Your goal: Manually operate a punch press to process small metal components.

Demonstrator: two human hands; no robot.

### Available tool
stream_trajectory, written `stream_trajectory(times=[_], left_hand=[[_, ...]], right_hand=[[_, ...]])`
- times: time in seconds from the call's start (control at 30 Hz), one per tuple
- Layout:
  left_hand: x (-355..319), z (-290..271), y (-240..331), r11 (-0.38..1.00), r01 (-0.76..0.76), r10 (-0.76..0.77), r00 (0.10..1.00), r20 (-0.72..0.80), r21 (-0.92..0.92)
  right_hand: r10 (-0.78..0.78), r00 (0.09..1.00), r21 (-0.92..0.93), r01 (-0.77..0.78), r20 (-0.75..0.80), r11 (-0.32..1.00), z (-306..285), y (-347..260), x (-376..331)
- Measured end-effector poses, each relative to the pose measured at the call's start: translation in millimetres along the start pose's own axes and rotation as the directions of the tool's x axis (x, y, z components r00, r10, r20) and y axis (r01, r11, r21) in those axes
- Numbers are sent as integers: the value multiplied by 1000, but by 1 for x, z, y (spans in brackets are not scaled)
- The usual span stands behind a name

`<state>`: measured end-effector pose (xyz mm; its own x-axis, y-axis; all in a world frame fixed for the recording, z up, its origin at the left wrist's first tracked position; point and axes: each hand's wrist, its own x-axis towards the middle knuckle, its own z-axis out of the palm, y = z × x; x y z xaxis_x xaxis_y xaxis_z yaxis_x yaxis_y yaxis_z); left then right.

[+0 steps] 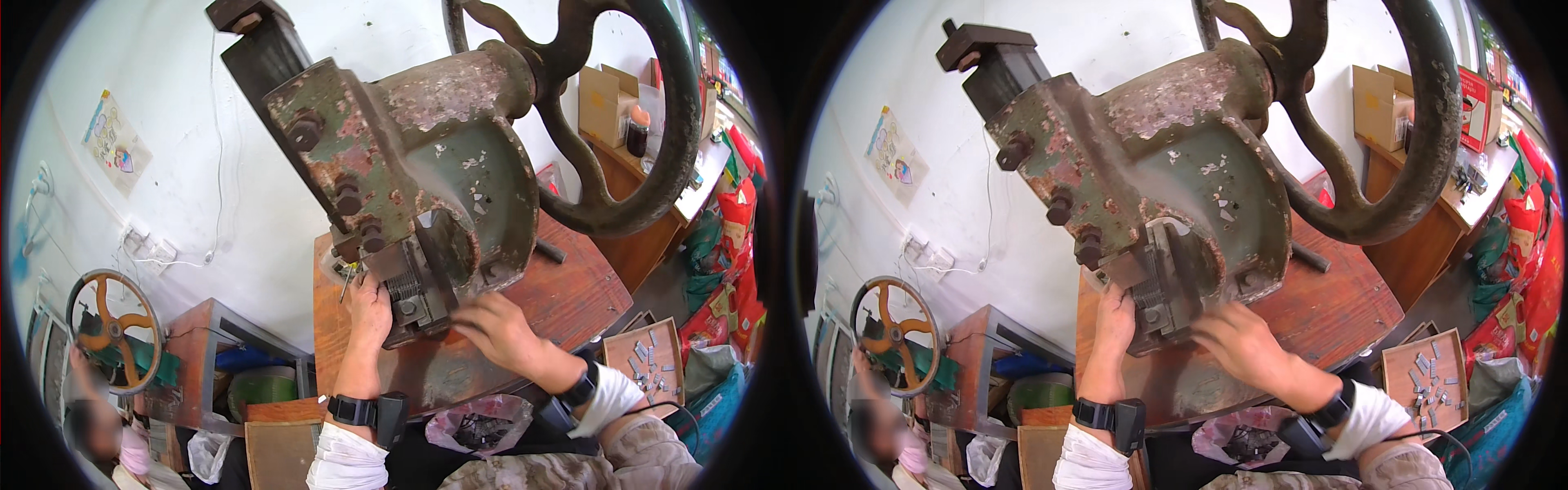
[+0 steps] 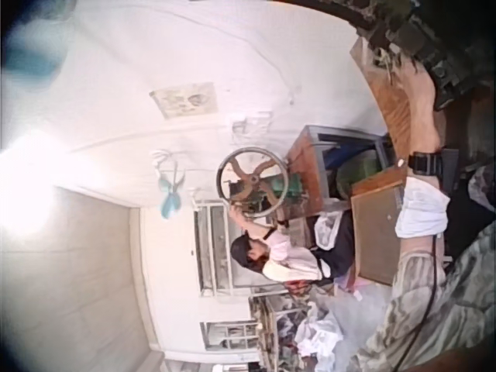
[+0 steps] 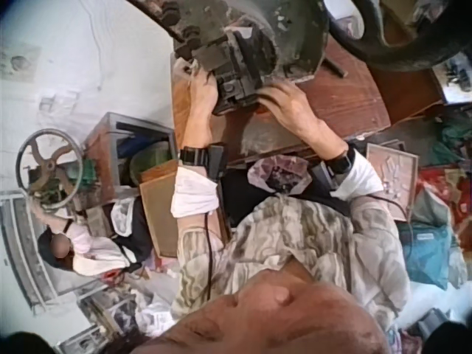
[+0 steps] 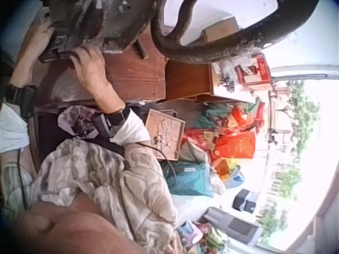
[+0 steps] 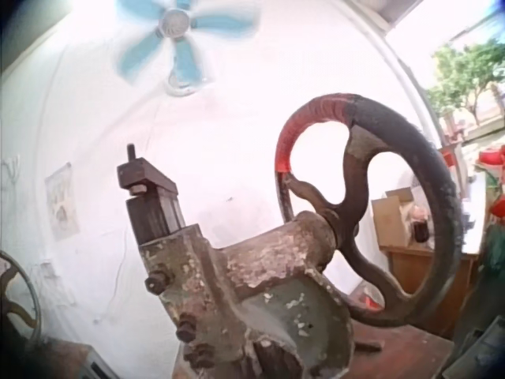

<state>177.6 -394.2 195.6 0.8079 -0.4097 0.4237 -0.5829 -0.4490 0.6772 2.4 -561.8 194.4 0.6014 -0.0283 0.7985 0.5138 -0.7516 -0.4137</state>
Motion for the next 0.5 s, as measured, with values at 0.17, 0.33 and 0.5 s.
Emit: stream_trajectory(times=[0.17, 0.33, 0.5], left_hand=[[-4, 0, 14, 998, 55, -53, 997, 48, -30], [-5, 0, 3, 994, -34, 37, 999, 29, -104], [-6, 2, 0, 985, -115, 122, 992, 43, -129]], right_hand=[[117, 992, -74, -114, 37, 991, 44, 25, 53], [199, 979, -168, -190, 39, 967, 49, 23, 69], [270, 963, -281, -260, -6, 924, 60, 23, 75]])
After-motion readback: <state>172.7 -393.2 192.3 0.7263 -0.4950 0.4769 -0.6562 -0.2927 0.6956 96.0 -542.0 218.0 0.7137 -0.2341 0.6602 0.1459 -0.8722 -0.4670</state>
